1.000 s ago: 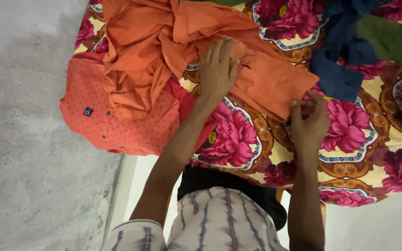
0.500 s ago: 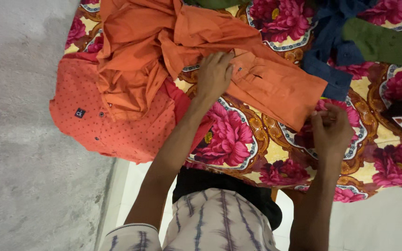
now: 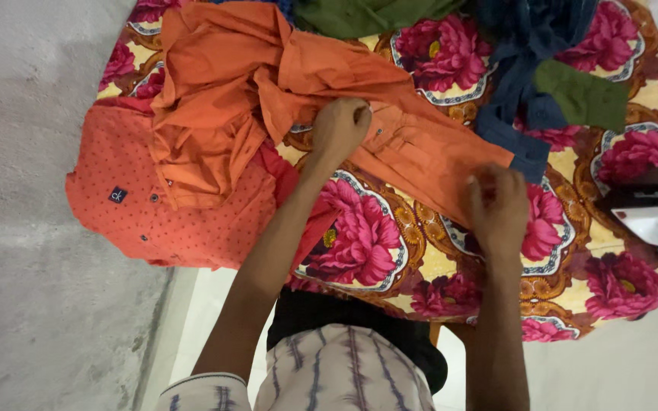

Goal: The person irons an orange shirt on a floral-patterned table. They smooth the fabric with one hand while moving the iron with the other, then reposition the shirt to iron different sections including the sleeves and body.

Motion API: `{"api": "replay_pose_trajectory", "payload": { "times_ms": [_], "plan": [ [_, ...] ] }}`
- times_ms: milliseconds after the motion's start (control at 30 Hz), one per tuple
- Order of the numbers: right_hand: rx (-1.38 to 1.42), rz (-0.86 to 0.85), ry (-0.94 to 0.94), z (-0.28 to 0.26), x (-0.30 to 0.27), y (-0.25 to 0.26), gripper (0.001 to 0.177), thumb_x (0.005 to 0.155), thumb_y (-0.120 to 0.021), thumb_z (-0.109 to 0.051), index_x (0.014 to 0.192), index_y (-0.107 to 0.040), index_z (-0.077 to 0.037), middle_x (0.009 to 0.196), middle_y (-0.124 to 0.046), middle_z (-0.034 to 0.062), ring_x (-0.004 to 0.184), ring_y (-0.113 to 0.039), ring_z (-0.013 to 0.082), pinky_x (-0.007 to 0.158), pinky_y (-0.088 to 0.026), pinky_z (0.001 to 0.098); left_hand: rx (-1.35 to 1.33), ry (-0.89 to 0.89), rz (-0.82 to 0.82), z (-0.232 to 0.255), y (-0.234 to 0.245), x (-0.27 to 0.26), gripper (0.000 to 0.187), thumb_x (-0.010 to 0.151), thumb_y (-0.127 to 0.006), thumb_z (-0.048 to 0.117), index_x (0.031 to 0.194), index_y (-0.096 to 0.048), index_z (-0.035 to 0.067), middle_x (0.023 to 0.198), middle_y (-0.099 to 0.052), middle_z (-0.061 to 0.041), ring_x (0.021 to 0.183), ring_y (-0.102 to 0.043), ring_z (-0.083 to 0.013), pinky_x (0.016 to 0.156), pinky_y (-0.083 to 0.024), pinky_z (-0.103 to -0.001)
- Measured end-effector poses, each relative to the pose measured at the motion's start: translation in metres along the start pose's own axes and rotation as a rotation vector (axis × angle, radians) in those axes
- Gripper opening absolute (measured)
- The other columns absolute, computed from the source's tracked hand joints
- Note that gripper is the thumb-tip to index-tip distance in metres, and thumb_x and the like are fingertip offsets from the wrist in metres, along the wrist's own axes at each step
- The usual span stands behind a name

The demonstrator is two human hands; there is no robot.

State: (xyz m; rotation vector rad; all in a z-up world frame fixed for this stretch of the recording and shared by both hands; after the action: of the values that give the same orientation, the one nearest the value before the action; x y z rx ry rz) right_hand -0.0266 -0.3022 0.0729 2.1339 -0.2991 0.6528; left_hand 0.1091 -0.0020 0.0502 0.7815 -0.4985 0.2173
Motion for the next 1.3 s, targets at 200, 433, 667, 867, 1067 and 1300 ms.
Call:
{"api": "replay_pose_trajectory", "payload": {
  "times_ms": [200,433,667,867,1067,1300],
  "plan": [
    [-0.048,-0.008,0.065,-0.012,-0.003,-0.004,0.034,0.096,-0.077,-0.016,0.123,-0.062,-0.002,0.111,-0.064,0.0193,0.096,-0.062,0.0374,0.084,-0.052,0.0464,0.169,0.194,-0.18,-0.018,-0.025,0.021,0.027,0.088,-0.07,0.033,0.084,-0.076,0.006,0.083,-0.072,-0.022,0.08,-0.071,-0.042,0.068,-0.057,-0.053],
    [-0.048,-0.06,-0.036,-0.008,-0.001,-0.006,0.034,0.092,-0.076,-0.015,0.121,-0.064,-0.002,0.11,-0.064,0.0214,0.095,-0.063,0.0399,0.081,-0.052,0.0474,0.025,0.271,-0.092,-0.046,-0.046,0.018,0.016,0.084,-0.071,0.023,0.089,-0.074,0.008,0.093,-0.074,-0.019,0.087,-0.07,-0.0408,0.073,-0.056,-0.052],
    [-0.032,0.004,0.119,-0.03,0.002,-0.001,0.027,0.092,-0.071,-0.01,0.117,-0.064,-0.001,0.116,-0.066,0.0194,0.104,-0.064,0.04,0.09,-0.052,0.0463,-0.253,0.264,-0.087,-0.077,-0.063,0.032,0.02,0.091,-0.069,0.02,0.093,-0.062,0.002,0.089,-0.07,-0.02,0.086,-0.071,-0.0385,0.075,-0.054,-0.047],
    [-0.095,-0.035,0.088,-0.026,0.001,-0.006,0.029,0.093,-0.072,-0.01,0.119,-0.064,-0.001,0.118,-0.064,0.0192,0.106,-0.062,0.0412,0.092,-0.052,0.0477,-0.232,0.174,-0.07,-0.076,-0.068,0.048,0.018,0.093,-0.066,0.019,0.095,-0.062,0.001,0.092,-0.072,-0.02,0.091,-0.071,-0.0382,0.078,-0.056,-0.047],
    [-0.039,-0.001,0.096,-0.035,0.002,0.001,0.028,0.094,-0.071,-0.01,0.12,-0.065,0.0,0.119,-0.064,0.0188,0.108,-0.063,0.0395,0.092,-0.052,0.0453,-0.207,0.133,-0.066,-0.045,-0.05,0.042,0.021,0.095,-0.066,0.021,0.108,-0.065,0.004,0.097,-0.075,-0.017,0.092,-0.071,-0.0384,0.077,-0.056,-0.048],
    [0.036,-0.021,-0.06,-0.016,-0.002,0.002,0.019,0.097,-0.071,-0.011,0.113,-0.067,-0.001,0.114,-0.067,0.0188,0.103,-0.066,0.0359,0.089,-0.055,0.0428,-0.145,0.031,0.003,-0.016,-0.022,0.035,0.025,0.095,-0.067,0.021,0.115,-0.067,0.006,0.11,-0.073,-0.016,0.099,-0.07,-0.0377,0.082,-0.056,-0.046]
  ]
}}
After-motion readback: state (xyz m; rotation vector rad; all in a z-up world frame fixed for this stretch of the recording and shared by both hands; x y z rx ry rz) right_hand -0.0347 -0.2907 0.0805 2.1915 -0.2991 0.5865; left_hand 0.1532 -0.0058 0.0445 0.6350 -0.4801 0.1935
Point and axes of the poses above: each hand's wrist, its own x-axis towards the middle knuckle, its own y-axis out of the back of the hand, z = x × y, the point moved 10 cm from there along x, towards the middle knuckle
